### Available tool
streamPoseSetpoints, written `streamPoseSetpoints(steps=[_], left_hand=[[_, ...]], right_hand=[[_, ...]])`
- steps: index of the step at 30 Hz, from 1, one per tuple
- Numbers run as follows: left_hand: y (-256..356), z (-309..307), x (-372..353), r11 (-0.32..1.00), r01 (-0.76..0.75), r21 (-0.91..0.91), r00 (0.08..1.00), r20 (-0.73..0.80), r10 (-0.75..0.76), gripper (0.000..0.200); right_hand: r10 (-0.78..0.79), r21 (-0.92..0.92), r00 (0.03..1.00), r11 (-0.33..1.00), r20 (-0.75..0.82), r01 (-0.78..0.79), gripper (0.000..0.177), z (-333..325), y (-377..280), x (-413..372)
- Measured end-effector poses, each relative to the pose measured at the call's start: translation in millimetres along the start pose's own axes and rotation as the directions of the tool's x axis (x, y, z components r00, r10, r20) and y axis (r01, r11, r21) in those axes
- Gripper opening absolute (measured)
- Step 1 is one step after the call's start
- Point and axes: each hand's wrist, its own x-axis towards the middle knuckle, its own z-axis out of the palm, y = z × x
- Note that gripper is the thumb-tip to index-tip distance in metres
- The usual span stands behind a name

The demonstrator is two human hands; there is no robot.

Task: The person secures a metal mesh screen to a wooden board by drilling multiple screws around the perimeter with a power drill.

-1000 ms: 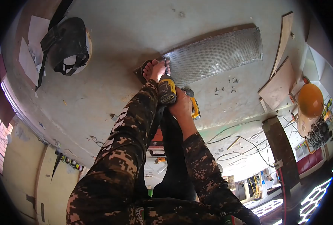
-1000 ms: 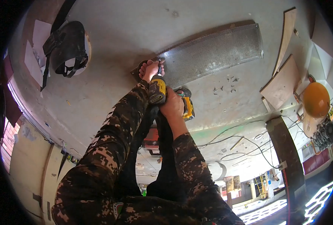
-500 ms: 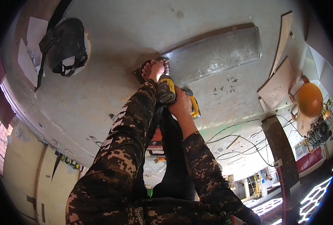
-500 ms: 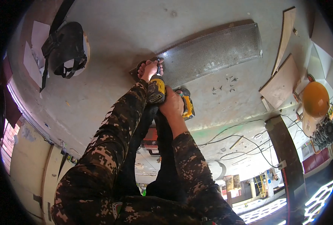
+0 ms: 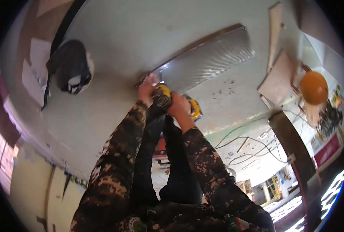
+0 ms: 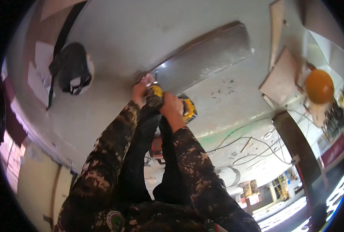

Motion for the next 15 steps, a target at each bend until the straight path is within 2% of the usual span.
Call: streamPoseSetpoints(steps=[1,2,4,5,7,9,11,12,14,15], left_hand=[[59.8,-37.9,-27.6,0.999,-0.029,-0.021,0.999,0.031,0.030,0.038],[141.7,-45.4,-26.7,0.877,0.467,-0.114,0.883,0.113,-0.456,0.039],[110.1,-36.2,-32.8,0.762,0.468,-0.447,0.868,0.074,-0.490,0.036],[124.7,-34.3,-35.9,0.766,0.462,-0.448,0.875,0.089,-0.476,0.036],[156.0,-34.6,-50.2,0.726,0.441,-0.528,0.832,-0.063,-0.552,0.034],[176.4,-28.2,-55.6,0.725,0.422,-0.544,0.832,-0.086,-0.548,0.033],[171.7,-25.1,-58.9,0.772,0.327,-0.546,0.827,-0.230,-0.513,0.034],[169.8,-22.5,-60.1,0.772,0.329,-0.544,0.829,-0.225,-0.512,0.034],[177.6,-21.0,-61.7,0.875,0.351,-0.333,0.823,-0.336,-0.457,0.034],[180.9,-20.1,-62.6,0.875,0.353,-0.332,0.823,-0.336,-0.459,0.034]], right_hand=[[0.002,-0.010,1.000,1.000,0.018,-0.002,0.051,-5.9,-1.4,1.2],[0.028,-0.006,1.000,1.000,-0.014,-0.028,0.051,-8.9,-1.8,2.8],[0.013,0.032,0.998,0.999,0.054,-0.015,0.052,-5.9,-2.4,4.0],[0.023,0.035,0.999,0.999,0.035,-0.025,0.052,-7.8,-4.3,6.6],[0.024,0.053,0.999,0.998,0.045,-0.026,0.050,-7.3,-5.4,5.5],[0.033,0.067,0.998,0.997,0.049,-0.036,0.049,-10.4,-5.7,7.3],[0.010,0.084,0.998,0.996,0.056,-0.015,0.046,-8.7,-6.6,5.2],[0.015,0.086,0.998,0.996,0.054,-0.020,0.046,-8.5,-7.1,5.6],[0.015,0.058,0.999,0.998,0.049,-0.018,0.047,-4.9,-5.9,8.7],[0.016,0.058,0.999,0.998,0.050,-0.019,0.047,-2.9,-3.9,9.2]])
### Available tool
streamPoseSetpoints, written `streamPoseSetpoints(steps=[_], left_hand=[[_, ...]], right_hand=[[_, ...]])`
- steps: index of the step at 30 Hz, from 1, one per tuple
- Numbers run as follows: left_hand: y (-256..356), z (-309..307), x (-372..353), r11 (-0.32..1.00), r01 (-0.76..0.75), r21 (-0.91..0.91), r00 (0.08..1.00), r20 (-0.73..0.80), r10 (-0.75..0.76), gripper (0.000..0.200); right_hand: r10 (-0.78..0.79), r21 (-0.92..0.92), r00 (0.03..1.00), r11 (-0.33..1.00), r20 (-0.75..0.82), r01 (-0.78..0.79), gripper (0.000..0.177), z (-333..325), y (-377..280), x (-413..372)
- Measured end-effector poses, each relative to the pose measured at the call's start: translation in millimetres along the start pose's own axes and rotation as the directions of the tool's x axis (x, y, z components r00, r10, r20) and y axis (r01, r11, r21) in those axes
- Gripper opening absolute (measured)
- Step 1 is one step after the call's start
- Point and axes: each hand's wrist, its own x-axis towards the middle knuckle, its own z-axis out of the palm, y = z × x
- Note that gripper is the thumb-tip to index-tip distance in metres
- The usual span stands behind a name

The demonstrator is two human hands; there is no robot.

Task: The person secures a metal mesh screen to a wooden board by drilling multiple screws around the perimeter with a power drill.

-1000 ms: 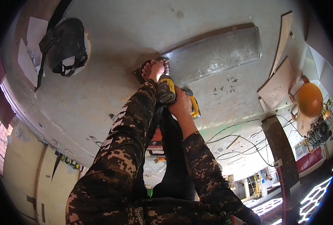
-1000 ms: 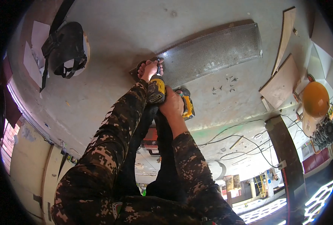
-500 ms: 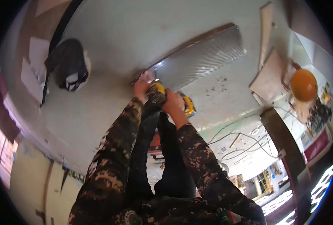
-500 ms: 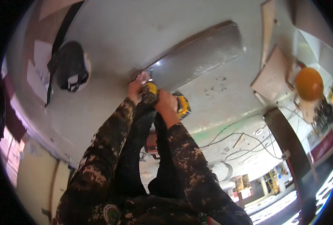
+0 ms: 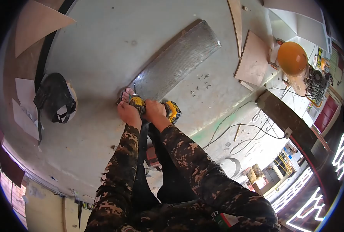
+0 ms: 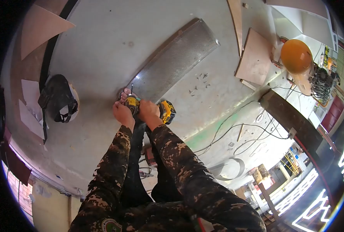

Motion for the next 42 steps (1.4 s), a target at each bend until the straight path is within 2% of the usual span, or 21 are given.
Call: streamPoseSetpoints(steps=[2,6,8,9,14,16,21,25,27,28,30,36,39,42], left_hand=[[0.3,2.1,-0.3,0.976,-0.123,0.182,0.988,-0.074,0.138,0.034],[-12.0,8.6,7.8,0.981,-0.146,0.126,0.984,-0.086,0.157,0.043],[-12.3,6.3,8.2,0.940,-0.178,0.293,0.972,-0.099,0.215,0.043],[-12.3,3.6,9.2,0.937,-0.170,0.306,0.967,-0.129,0.217,0.043],[-5.1,8.4,3.5,0.950,-0.172,0.262,0.971,-0.115,0.208,0.040],[-3.0,9.7,3.5,0.933,-0.172,0.317,0.961,-0.152,0.229,0.040],[-6.5,11.3,7.0,0.962,-0.163,0.219,0.969,-0.149,0.198,0.040],[1.7,8.0,3.4,0.956,-0.126,0.266,0.976,-0.138,0.167,0.042],[-7.4,9.4,8.3,0.939,-0.198,0.280,0.952,-0.173,0.252,0.039],[-8.2,9.0,7.2,0.940,-0.194,0.281,0.953,-0.173,0.249,0.039],[-6.6,12.3,6.7,0.967,-0.193,0.164,0.958,-0.181,0.222,0.039],[-2.4,9.8,2.9,0.953,-0.226,0.202,0.947,-0.183,0.263,0.041],[-3.5,8.1,4.3,0.946,-0.188,0.263,0.954,-0.182,0.240,0.042],[8.4,6.5,-1.9,0.966,-0.139,0.220,0.964,-0.193,0.183,0.042]], right_hand=[[-0.004,-0.013,1.000,1.000,0.013,0.004,0.047,-0.6,-1.2,-0.5],[-0.003,-0.033,0.999,0.999,0.033,0.004,0.049,-0.3,0.0,-0.4],[0.024,-0.090,0.999,0.996,0.029,-0.021,0.050,4.7,0.4,3.8],[-0.005,-0.066,1.000,0.998,0.017,0.006,0.051,6.2,2.8,3.2],[0.039,-0.062,0.998,0.997,0.048,-0.036,0.047,-10.5,-11.0,-4.9],[0.055,-0.067,0.997,0.996,0.052,-0.051,0.046,-11.5,-12.3,-5.4],[0.037,-0.084,0.998,0.996,0.043,-0.033,0.044,-11.1,-12.2,-2.9],[0.054,-0.083,0.998,0.995,0.043,-0.050,0.044,-10.4,-13.4,-1.8],[0.036,-0.087,0.999,0.996,0.028,-0.034,0.046,-9.4,-12.8,-2.1],[0.039,-0.088,0.999,0.995,0.031,-0.036,0.046,-10.2,-12.5,-3.8],[0.023,-0.082,0.999,0.996,0.037,-0.020,0.047,-15.3,-13.3,-3.6],[0.027,-0.095,0.999,0.995,0.037,-0.023,0.047,-13.4,-13.6,-2.9],[0.005,-0.114,0.997,0.993,0.078,0.004,0.042,-18.7,-15.7,-4.2],[0.006,-0.122,0.995,0.992,0.095,0.006,0.041,-22.3,-18.3,-5.3]])
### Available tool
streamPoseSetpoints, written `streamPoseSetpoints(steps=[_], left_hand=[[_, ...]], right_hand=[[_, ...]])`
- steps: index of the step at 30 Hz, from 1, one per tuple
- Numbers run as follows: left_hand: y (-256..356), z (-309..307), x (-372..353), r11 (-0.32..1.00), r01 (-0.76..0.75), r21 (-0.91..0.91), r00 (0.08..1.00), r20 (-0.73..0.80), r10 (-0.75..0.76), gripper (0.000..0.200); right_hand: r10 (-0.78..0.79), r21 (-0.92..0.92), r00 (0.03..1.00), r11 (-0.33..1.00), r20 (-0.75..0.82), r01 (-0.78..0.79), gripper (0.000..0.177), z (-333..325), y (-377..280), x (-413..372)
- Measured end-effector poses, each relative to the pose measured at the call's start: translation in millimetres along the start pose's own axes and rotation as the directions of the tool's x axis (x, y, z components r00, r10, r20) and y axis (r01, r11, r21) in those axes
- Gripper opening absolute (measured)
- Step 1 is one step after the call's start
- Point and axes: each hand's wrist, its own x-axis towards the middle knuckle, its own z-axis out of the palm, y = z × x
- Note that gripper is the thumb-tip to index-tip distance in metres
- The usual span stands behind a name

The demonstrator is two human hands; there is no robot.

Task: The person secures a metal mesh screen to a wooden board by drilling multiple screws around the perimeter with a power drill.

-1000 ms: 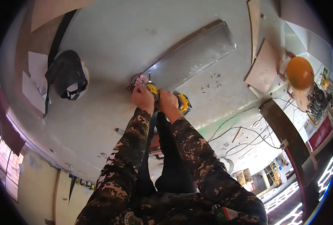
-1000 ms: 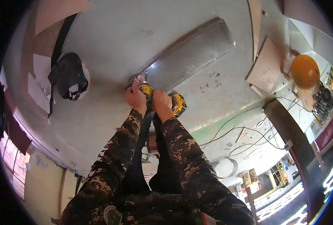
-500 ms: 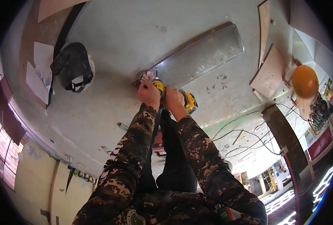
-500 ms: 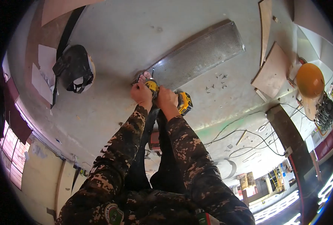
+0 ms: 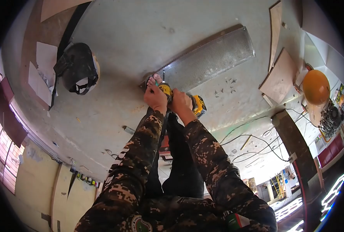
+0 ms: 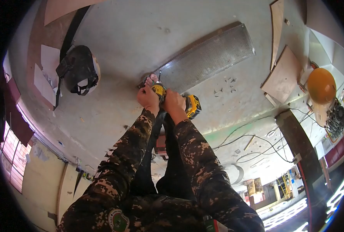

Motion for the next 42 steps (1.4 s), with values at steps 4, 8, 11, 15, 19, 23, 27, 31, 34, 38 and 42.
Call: streamPoseSetpoints(steps=[4,8,11,15,19,23,27,31,34,38,42], left_hand=[[-3.9,-0.9,0.5,0.999,0.029,-0.017,0.999,0.033,-0.029,0.041],[-12.4,4.0,3.6,0.995,0.054,-0.079,0.999,-0.004,-0.054,0.038],[-5.0,2.4,2.3,0.994,0.080,-0.071,0.997,-0.006,-0.081,0.038],[-10.3,4.3,2.1,0.995,0.076,-0.061,0.997,-0.018,-0.077,0.039],[-9.5,0.1,-1.1,0.996,0.082,-0.022,0.996,-0.022,-0.082,0.039],[-15.8,2.9,1.5,0.983,0.176,-0.047,0.984,-0.019,-0.177,0.041],[3.4,1.6,2.6,0.943,0.236,-0.235,0.971,0.020,-0.238,0.042],[-25.2,14.1,10.1,0.956,0.201,-0.212,0.977,-0.026,-0.211,0.034],[-23.6,15.4,9.0,0.949,0.168,-0.268,0.982,-0.041,-0.186,0.034],[-15.3,11.6,6.8,0.982,0.156,-0.104,0.987,-0.025,-0.160,0.036],[-16.7,14.2,7.1,0.990,0.129,-0.061,0.992,-0.005,-0.130,0.037]], right_hand=[[-0.003,-0.015,1.000,1.000,0.001,0.003,0.041,1.5,-0.5,1.2],[0.003,-0.033,1.000,0.999,-0.009,-0.003,0.045,4.2,0.9,4.5],[0.002,-0.038,1.000,0.999,-0.018,-0.002,0.047,2.3,0.1,5.0],[-0.011,-0.081,1.000,0.997,-0.021,0.009,0.042,2.7,2.2,7.9],[-0.025,-0.112,0.999,0.993,-0.040,0.020,0.040,0.7,2.5,7.9],[-0.044,-0.127,0.999,0.991,-0.024,0.041,0.036,-2.2,-0.1,7.2],[-0.048,-0.122,0.998,0.992,-0.033,0.043,0.034,-6.2,-2.6,7.3],[-0.040,-0.137,0.999,0.990,-0.032,0.035,0.035,-6.2,-4.6,10.5],[-0.036,-0.144,0.999,0.989,-0.029,0.031,0.035,-2.6,-1.8,13.8],[-0.038,-0.129,0.999,0.991,-0.039,0.033,0.035,0.0,1.0,15.6],[-0.033,-0.104,0.998,0.994,-0.055,0.027,0.036,6.2,3.3,19.4]])
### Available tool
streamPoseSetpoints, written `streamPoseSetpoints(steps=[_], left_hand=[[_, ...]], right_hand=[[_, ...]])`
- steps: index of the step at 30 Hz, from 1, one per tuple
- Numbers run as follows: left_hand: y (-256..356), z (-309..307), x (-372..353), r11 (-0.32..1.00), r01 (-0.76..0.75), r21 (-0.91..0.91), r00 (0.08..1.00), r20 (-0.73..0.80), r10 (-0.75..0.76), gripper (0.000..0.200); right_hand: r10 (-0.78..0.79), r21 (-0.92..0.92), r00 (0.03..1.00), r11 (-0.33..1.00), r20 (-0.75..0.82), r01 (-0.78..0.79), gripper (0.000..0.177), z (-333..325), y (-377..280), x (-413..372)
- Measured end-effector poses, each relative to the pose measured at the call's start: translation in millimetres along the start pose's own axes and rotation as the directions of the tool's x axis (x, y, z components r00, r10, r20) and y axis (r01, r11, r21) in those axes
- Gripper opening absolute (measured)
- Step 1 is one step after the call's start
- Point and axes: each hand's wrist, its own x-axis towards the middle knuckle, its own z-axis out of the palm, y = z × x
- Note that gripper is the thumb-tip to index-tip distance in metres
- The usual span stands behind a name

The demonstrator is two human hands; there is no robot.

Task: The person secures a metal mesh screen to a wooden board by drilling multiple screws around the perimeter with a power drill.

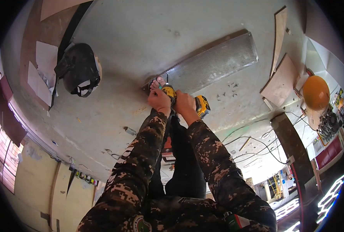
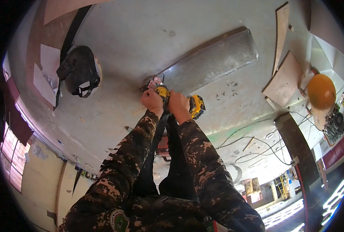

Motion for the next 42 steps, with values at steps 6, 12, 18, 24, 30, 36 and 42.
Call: streamPoseSetpoints(steps=[6,12,18,24,30,36,42], left_hand=[[6.7,-4.2,-11.1,0.998,-0.063,0.010,0.998,0.008,0.063,0.038],[-54.8,1.7,20.4,0.915,-0.403,-0.010,0.887,0.243,0.394,0.032],[-12.0,-30.1,29.2,0.981,0.145,-0.126,0.722,0.692,-0.018,0.017],[1.6,-36.5,-1.8,0.951,0.111,-0.289,0.776,0.624,0.099,0.013],[28.6,-33.8,-24.2,0.924,0.259,-0.280,0.660,0.750,0.043,0.016],[26.5,-28.4,-60.9,0.975,0.143,-0.173,0.628,0.777,0.046,0.017],[29.0,-15.4,-85.7,0.963,0.114,-0.246,0.524,0.838,0.152,0.025]], right_hand=[[-0.004,0.004,1.000,1.000,0.026,0.004,0.040,-4.3,3.1,-4.1],[-0.068,0.022,0.996,0.997,-0.058,0.070,0.053,7.1,17.4,3.4],[-0.143,0.136,0.980,0.977,-0.138,0.162,0.061,-8.0,35.6,-42.5],[-0.315,0.253,0.897,0.882,-0.311,0.397,0.054,-10.9,83.8,-96.8],[-0.308,0.472,0.824,0.701,-0.475,0.535,0.050,-7.1,138.2,-129.3],[-0.261,0.651,0.831,0.523,-0.492,0.550,0.043,10.0,186.9,-146.4],[-0.291,0.669,0.815,0.469,-0.501,0.577,0.037,-7.7,204.8,-168.3]])
